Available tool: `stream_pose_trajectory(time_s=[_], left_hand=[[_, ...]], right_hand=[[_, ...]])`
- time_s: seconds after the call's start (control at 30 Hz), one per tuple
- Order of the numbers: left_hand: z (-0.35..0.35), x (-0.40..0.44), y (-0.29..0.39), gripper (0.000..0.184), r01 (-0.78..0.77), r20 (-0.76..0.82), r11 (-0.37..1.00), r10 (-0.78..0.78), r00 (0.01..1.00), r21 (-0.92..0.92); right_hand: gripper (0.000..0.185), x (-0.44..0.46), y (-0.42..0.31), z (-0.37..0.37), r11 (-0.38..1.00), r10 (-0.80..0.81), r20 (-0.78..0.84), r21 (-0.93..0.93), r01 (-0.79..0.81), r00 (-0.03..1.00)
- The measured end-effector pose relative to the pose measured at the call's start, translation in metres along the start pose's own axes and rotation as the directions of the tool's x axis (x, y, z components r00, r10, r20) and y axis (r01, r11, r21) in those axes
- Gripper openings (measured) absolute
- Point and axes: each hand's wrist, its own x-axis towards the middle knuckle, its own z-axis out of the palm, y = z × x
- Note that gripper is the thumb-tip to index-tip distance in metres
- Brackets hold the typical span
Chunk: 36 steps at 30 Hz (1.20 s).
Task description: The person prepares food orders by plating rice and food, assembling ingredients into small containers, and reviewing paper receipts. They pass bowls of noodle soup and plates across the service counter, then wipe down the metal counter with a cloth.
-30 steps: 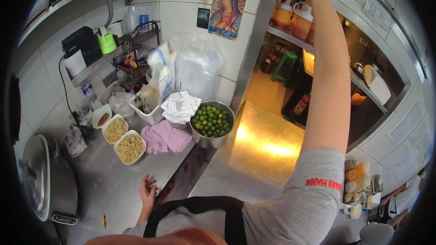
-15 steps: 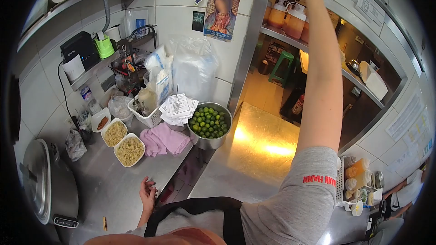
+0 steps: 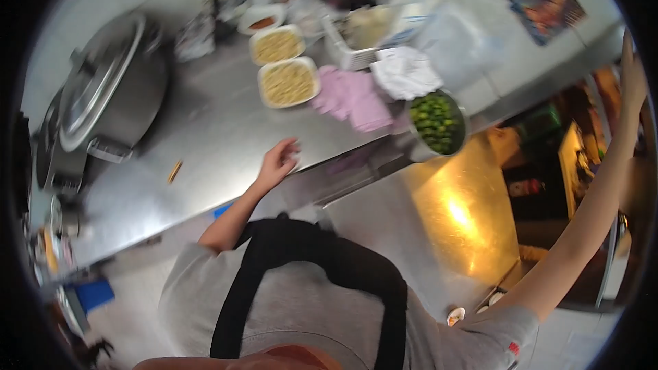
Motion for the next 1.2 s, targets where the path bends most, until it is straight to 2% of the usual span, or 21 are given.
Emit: stream_pose_trajectory(time_s=[0.03, 0.07, 0.1, 0.2, 0.27, 0.3, 0.33, 0.4, 0.47, 0.53, 0.57, 0.63, 0.67, 0.77, 0.87, 0.9, 0.93, 1.0, 1.07, 1.13, 1.2], left_hand=[[0.0, -0.001, 0.0, 0.047, 0.031, -0.001, 0.999, -0.031, 1.0, 0.005], [0.001, -0.002, -0.007, 0.047, -0.007, -0.008, 1.0, 0.007, 1.0, 0.009], [-0.003, -0.005, 0.005, 0.046, -0.032, -0.006, 0.999, 0.032, 0.999, 0.042], [-0.053, -0.02, 0.041, 0.041, -0.006, -0.021, 0.952, 0.013, 1.0, 0.307], [-0.1, -0.032, 0.035, 0.037, -0.07, -0.294, 0.797, 0.301, 0.907, 0.6], [-0.128, -0.042, 0.037, 0.037, 0.038, -0.367, 0.736, 0.292, 0.883, 0.676], [-0.159, -0.058, 0.043, 0.036, 0.14, -0.427, 0.668, 0.288, 0.857, 0.731], [-0.206, -0.088, 0.042, 0.039, 0.312, -0.48, 0.534, 0.21, 0.852, 0.786], [-0.232, -0.115, 0.036, 0.04, 0.436, -0.524, 0.444, 0.093, 0.847, 0.783], [-0.242, -0.133, 0.03, 0.035, 0.532, -0.573, 0.406, -0.026, 0.819, 0.743], [-0.243, -0.128, 0.023, 0.035, 0.518, -0.559, 0.41, -0.025, 0.829, 0.75], [-0.248, -0.134, 0.011, 0.026, 0.507, -0.615, 0.619, -0.049, 0.787, 0.599], [-0.248, -0.128, 0.002, 0.021, 0.433, -0.616, 0.673, 0.044, 0.786, 0.6], [-0.237, -0.096, -0.002, 0.022, 0.414, -0.596, 0.902, -0.269, 0.757, 0.118], [-0.222, -0.06, -0.001, 0.023, 0.385, -0.488, 0.905, -0.258, 0.834, 0.18], [-0.217, -0.048, -0.004, 0.023, 0.367, -0.465, 0.913, -0.249, 0.85, 0.182], [-0.211, -0.035, -0.008, 0.022, 0.351, -0.445, 0.912, -0.229, 0.866, 0.213], [-0.203, -0.011, -0.015, 0.022, 0.31, -0.381, 0.915, -0.199, 0.903, 0.258], [-0.189, 0.021, -0.019, 0.021, 0.272, -0.425, 0.858, -0.07, 0.902, 0.435], [-0.18, 0.047, -0.031, 0.027, 0.198, -0.396, 0.842, 0.02, 0.918, 0.502], [-0.17, 0.06, -0.03, 0.033, 0.06, -0.333, 0.783, 0.193, 0.923, 0.619]], right_hand=[[0.04, -0.027, -0.011, 0.026, 0.988, 0.12, 0.215, 0.065, -0.137, 0.969], [0.039, -0.048, -0.12, -0.022, 0.898, -0.133, -0.054, 0.415, 0.143, 0.99], [0.039, -0.084, -0.173, -0.026, 0.796, -0.126, 0.072, 0.602, 0.058, 0.989], [0.042, -0.185, -0.303, -0.05, 0.612, -0.369, 0.372, 0.787, -0.079, 0.852], [0.039, -0.234, -0.358, -0.057, 0.44, -0.45, 0.394, 0.879, -0.185, 0.802], [0.037, -0.25, -0.377, -0.05, 0.417, -0.479, 0.44, 0.876, -0.244, 0.76], [0.034, -0.264, -0.39, -0.043, 0.407, -0.505, 0.493, 0.86, -0.309, 0.709], [0.033, -0.298, -0.413, 0.003, 0.444, -0.384, 0.507, 0.834, -0.327, 0.771], [0.037, -0.306, -0.436, 0.031, 0.607, -0.296, 0.585, 0.726, -0.325, 0.755], [0.036, -0.299, -0.459, 0.031, 0.781, -0.33, 0.579, 0.611, -0.128, 0.745], [0.036, -0.302, -0.463, 0.033, 0.79, -0.319, 0.588, 0.598, -0.135, 0.743], [0.029, -0.31, -0.486, 0.03, 0.81, -0.416, 0.58, 0.586, -0.005, 0.7], [0.029, -0.309, -0.497, 0.023, 0.794, -0.433, 0.572, 0.607, -0.005, 0.697], [0.023, -0.314, -0.514, -0.006, 0.726, -0.444, 0.609, 0.675, -0.134, 0.657], [0.026, -0.312, -0.521, -0.067, 0.66, -0.544, 0.609, 0.735, -0.153, 0.577], [0.027, -0.309, -0.518, -0.084, 0.537, -0.578, 0.542, 0.815, -0.216, 0.61], [0.027, -0.305, -0.517, -0.088, 0.561, -0.557, 0.562, 0.797, -0.222, 0.611], [0.034, -0.299, -0.516, -0.092, 0.441, -0.596, 0.698, 0.698, -0.564, 0.397], [0.037, -0.296, -0.533, -0.087, 0.484, -0.219, 0.669, 0.707, -0.516, 0.71], [0.04, -0.31, -0.555, -0.085, 0.748, -0.107, 0.572, 0.585, -0.313, 0.814], [0.038, -0.33, -0.567, -0.087, 0.776, -0.104, 0.553, 0.565, -0.281, 0.827]])
